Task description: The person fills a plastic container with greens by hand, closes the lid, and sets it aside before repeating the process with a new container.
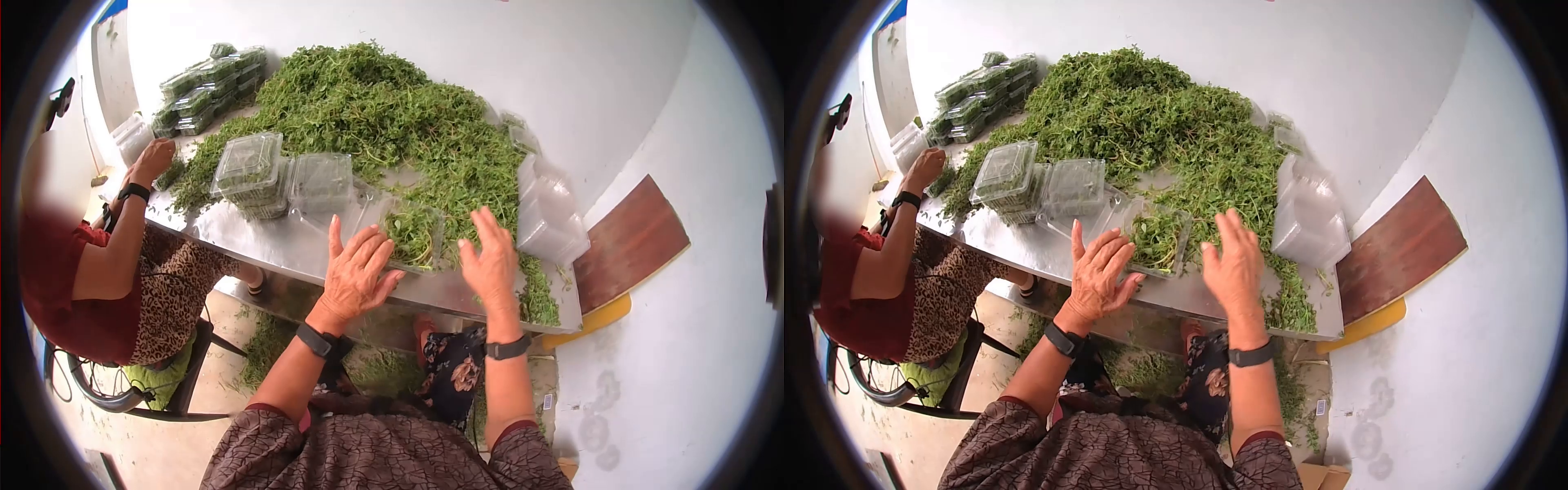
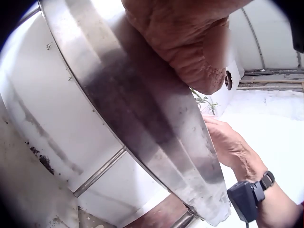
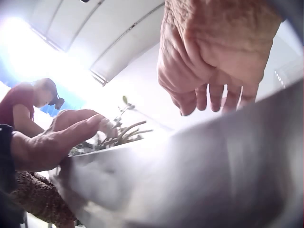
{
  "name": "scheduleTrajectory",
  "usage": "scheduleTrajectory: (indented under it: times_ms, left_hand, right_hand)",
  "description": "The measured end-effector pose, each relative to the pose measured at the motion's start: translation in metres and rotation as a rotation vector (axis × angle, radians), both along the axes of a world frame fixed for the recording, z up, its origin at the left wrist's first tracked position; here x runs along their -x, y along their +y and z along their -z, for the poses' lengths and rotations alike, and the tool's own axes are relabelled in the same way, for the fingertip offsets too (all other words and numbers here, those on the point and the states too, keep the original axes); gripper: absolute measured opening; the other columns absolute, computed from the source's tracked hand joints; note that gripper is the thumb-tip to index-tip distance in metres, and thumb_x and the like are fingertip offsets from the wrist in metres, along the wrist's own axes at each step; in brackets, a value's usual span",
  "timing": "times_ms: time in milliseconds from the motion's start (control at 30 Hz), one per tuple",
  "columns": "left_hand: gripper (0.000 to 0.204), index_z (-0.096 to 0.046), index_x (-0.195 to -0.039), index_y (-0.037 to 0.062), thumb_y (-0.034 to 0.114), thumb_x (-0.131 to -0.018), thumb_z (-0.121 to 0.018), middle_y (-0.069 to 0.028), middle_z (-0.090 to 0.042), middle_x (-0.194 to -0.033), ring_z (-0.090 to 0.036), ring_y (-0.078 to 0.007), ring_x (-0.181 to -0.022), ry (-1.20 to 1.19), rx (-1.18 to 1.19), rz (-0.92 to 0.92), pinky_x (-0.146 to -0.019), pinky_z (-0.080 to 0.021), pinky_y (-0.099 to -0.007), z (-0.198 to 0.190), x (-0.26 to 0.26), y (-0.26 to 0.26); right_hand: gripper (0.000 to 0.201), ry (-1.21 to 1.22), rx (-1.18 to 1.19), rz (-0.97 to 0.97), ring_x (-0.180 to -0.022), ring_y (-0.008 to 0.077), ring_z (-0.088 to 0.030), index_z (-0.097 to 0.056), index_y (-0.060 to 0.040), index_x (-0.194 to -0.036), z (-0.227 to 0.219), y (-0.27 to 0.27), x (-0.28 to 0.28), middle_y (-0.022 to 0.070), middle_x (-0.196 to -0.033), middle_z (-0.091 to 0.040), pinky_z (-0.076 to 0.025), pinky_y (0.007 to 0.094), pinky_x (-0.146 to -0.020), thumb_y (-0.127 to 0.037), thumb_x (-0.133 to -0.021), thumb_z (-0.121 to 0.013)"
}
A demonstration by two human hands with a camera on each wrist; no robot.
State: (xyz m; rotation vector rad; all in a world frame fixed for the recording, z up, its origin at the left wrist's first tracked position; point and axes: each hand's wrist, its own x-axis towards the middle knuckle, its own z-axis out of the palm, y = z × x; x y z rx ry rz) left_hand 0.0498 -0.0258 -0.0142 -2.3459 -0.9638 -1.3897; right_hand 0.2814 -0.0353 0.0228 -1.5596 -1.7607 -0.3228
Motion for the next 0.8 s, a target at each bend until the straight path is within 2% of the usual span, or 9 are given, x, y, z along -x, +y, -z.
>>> scheduleTrajectory:
  times_ms: [200, 267, 333, 367, 433, 467, 533, 733, 800]
  left_hand:
    - [0.043, -0.061, -0.108, 0.0054, 0.024, -0.072, -0.074, -0.0072, -0.062, -0.108, -0.056, -0.0272, -0.111, -0.018, 0.021, 0.002, -0.113, -0.011, -0.0613, 0.003, -0.001, 0.002]
    - [0.041, -0.062, -0.105, 0.0051, 0.025, -0.072, -0.074, -0.0072, -0.063, -0.105, -0.056, -0.027, -0.111, -0.031, 0.024, 0.007, -0.113, -0.011, -0.0608, 0.003, -0.001, 0.002]
    - [0.04, -0.062, -0.105, 0.005, 0.025, -0.072, -0.074, -0.0073, -0.063, -0.104, -0.056, -0.0269, -0.11, -0.031, 0.027, 0.006, -0.114, -0.012, -0.0601, 0.003, -0.001, 0.003]
    - [0.04, -0.062, -0.104, 0.0049, 0.025, -0.072, -0.074, -0.0074, -0.063, -0.103, -0.057, -0.0268, -0.11, -0.029, 0.027, 0.006, -0.114, -0.012, -0.0595, 0.003, -0.001, 0.003]
    - [0.04, -0.062, -0.104, 0.0049, 0.025, -0.072, -0.074, -0.0075, -0.063, -0.103, -0.057, -0.0267, -0.11, -0.028, 0.036, 0.014, -0.114, -0.013, -0.0586, 0.002, -0.001, 0.003]
    - [0.04, -0.062, -0.104, 0.0049, 0.025, -0.072, -0.074, -0.0076, -0.063, -0.103, -0.057, -0.0265, -0.11, -0.026, 0.044, 0.022, -0.114, -0.014, -0.0577, 0.002, -0.001, 0.003]
    - [0.039, -0.061, -0.104, 0.0041, 0.026, -0.073, -0.073, -0.0085, -0.061, -0.104, -0.056, -0.0262, -0.11, -0.007, 0.032, 0.014, -0.114, -0.016, -0.0564, 0.002, 0.0, 0.003]
    - [0.039, -0.061, -0.103, 0.0038, 0.026, -0.074, -0.073, -0.0092, -0.061, -0.103, -0.056, -0.0262, -0.11, -0.014, 0.04, 0.012, -0.115, -0.018, -0.0536, 0.004, -0.002, 0.003]
    - [0.039, -0.062, -0.104, 0.0047, 0.025, -0.073, -0.074, -0.0086, -0.063, -0.103, -0.057, -0.0265, -0.11, -0.024, 0.043, 0.006, -0.115, -0.016, -0.0538, 0.005, -0.001, 0.002]
  right_hand:
    - [0.062, -0.052, 0.409, 0.149, -0.121, 0.0374, -0.05, -0.047, -0.0039, -0.134, -0.025, 0.022, -0.033, 0.0228, -0.138, -0.047, -0.041, 0.045, -0.101, -0.022, -0.079, -0.07]
    - [0.065, -0.121, 0.387, 0.137, -0.116, 0.0361, -0.054, -0.046, -0.0047, -0.136, -0.022, 0.031, -0.038, 0.0235, -0.131, -0.052, -0.044, 0.0442, -0.097, -0.024, -0.079, -0.071]
    - [0.045, -0.154, 0.41, 0.098, -0.101, 0.0374, -0.061, -0.06, -0.0048, -0.117, -0.024, 0.037, -0.04, 0.0219, -0.108, -0.064, -0.049, 0.0449, -0.087, -0.022, -0.077, -0.071]
    - [0.045, -0.155, 0.412, 0.098, -0.101, 0.0374, -0.061, -0.06, -0.0048, -0.117, -0.024, 0.04, -0.04, 0.0219, -0.108, -0.064, -0.049, 0.0449, -0.087, -0.022, -0.077, -0.071]
    - [0.014, -0.229, 0.479, 0.133, -0.084, 0.0401, -0.063, -0.065, -0.0031, -0.082, -0.023, 0.047, -0.043, 0.0203, -0.081, -0.065, -0.05, 0.0479, -0.074, -0.014, -0.074, -0.069]
    - [0.014, -0.231, 0.478, 0.132, -0.084, 0.0401, -0.063, -0.065, -0.0031, -0.082, -0.018, 0.051, -0.046, 0.0203, -0.081, -0.065, -0.05, 0.0479, -0.074, -0.014, -0.074, -0.069]
    - [0.013, -0.265, 0.286, 0.082, -0.07, 0.0414, -0.06, -0.056, -0.002, -0.062, -0.009, 0.056, -0.055, 0.0212, -0.068, -0.06, -0.048, 0.0485, -0.063, -0.006, -0.071, -0.064]
    - [0.008, 0.141, 0.191, 0.088, -0.061, 0.0386, -0.057, -0.06, -0.0024, -0.066, -0.039, 0.066, -0.058, 0.0224, -0.065, -0.057, -0.044, 0.0453, -0.056, -0.006, -0.071, -0.064]
    - [0.009, 0.133, 0.197, 0.118, -0.063, 0.0364, -0.06, -0.062, -0.0017, -0.072, -0.051, 0.067, -0.05, 0.0212, -0.067, -0.059, -0.046, 0.0435, -0.059, -0.009, -0.072, -0.067]
